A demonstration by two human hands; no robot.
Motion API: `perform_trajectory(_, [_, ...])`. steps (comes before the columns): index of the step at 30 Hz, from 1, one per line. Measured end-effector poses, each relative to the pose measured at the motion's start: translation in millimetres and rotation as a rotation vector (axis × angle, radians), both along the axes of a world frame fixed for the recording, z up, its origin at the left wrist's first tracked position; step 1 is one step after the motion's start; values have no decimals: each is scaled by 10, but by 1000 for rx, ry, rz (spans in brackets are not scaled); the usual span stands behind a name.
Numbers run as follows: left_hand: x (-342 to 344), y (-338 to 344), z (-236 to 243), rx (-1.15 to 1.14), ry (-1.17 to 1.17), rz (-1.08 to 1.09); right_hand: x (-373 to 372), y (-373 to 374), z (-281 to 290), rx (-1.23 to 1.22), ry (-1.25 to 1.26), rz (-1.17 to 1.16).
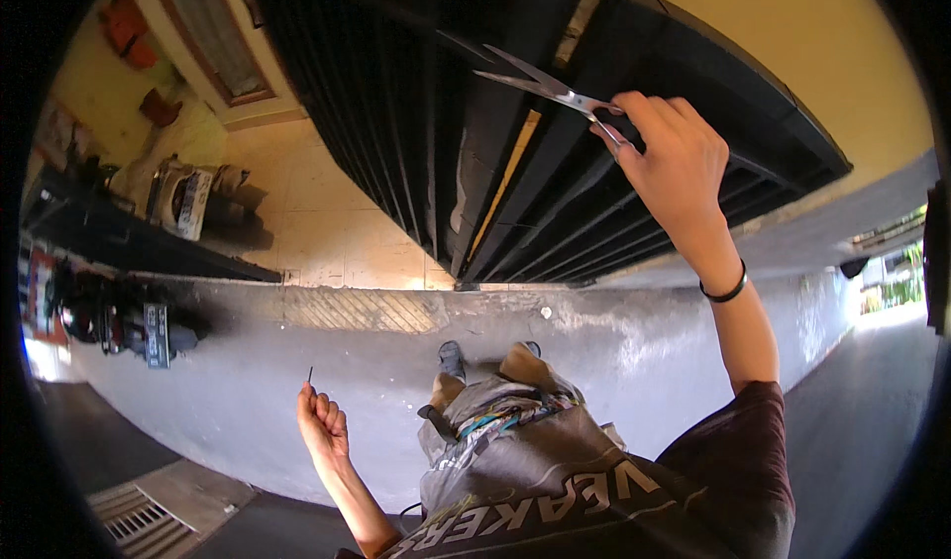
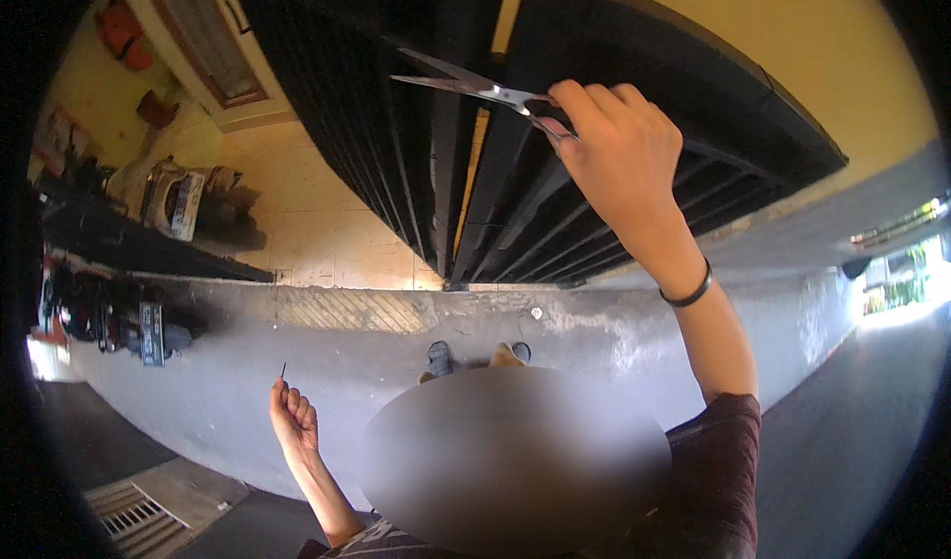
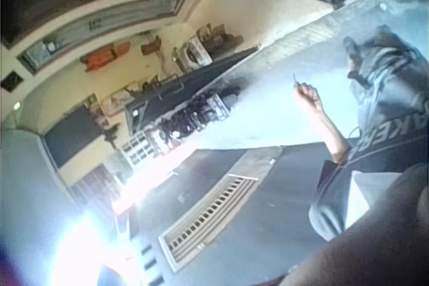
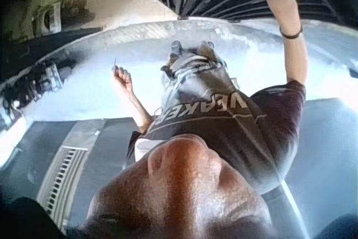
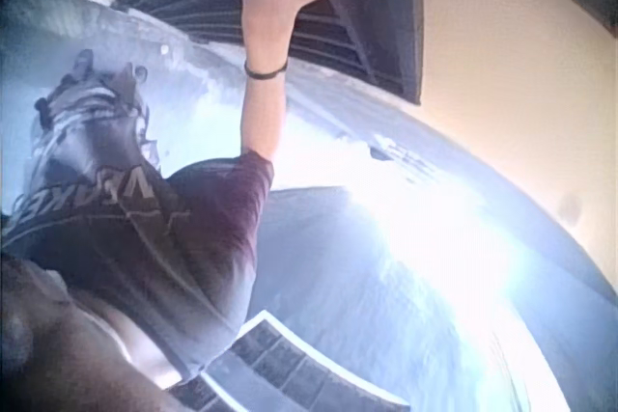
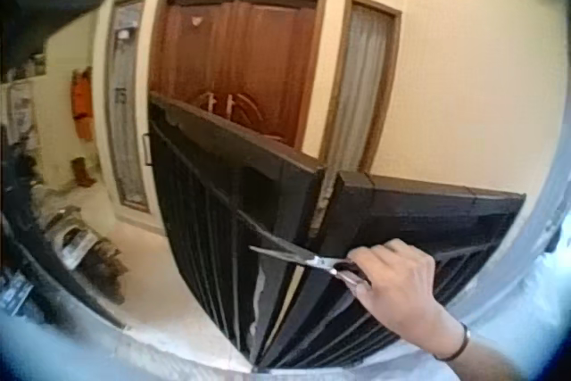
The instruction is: The person uses shears to cut and trim zip ties on a black metal gate, then picks up the cut debris from the ground.
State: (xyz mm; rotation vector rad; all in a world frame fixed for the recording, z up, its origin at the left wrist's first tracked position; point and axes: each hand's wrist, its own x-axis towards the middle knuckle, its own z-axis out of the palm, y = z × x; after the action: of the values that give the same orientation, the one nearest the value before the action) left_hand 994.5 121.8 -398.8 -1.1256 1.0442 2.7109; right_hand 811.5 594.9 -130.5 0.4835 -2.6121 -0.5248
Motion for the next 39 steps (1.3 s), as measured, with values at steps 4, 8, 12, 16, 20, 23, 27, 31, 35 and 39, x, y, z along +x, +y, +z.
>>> perform_trajectory(4, [-314,-22,23,6,-29,-63,-26,-84,-69,-86,3,-159])
perform_trajectory(8, [-413,-36,80,82,-8,-135,30,-99,-118,-201,36,-303])
perform_trajectory(12, [-531,-63,110,62,6,-174,88,-109,-158,-318,56,-436])
perform_trajectory(16, [-657,38,178,23,5,-234,128,-24,-205,-420,102,-591])
perform_trajectory(20, [-766,492,258,312,135,-458,191,-17,-271,-579,187,-788])
perform_trajectory(23, [-512,965,413,459,235,-659,593,-66,-389,-694,210,-901])
perform_trajectory(27, [78,1565,312,476,-31,-732,2020,123,-973,-753,157,-984])
perform_trajectory(31, [677,1937,211,753,-27,-849,3775,250,-2036,-861,30,-1029])
perform_trajectory(35, [1022,2238,143,778,-167,-1045,5356,-67,-2249,-983,-150,-1369])
perform_trajectory(39, [1237,2407,60,784,-130,-1167,5989,-202,-2291,-1126,-1,-1378])
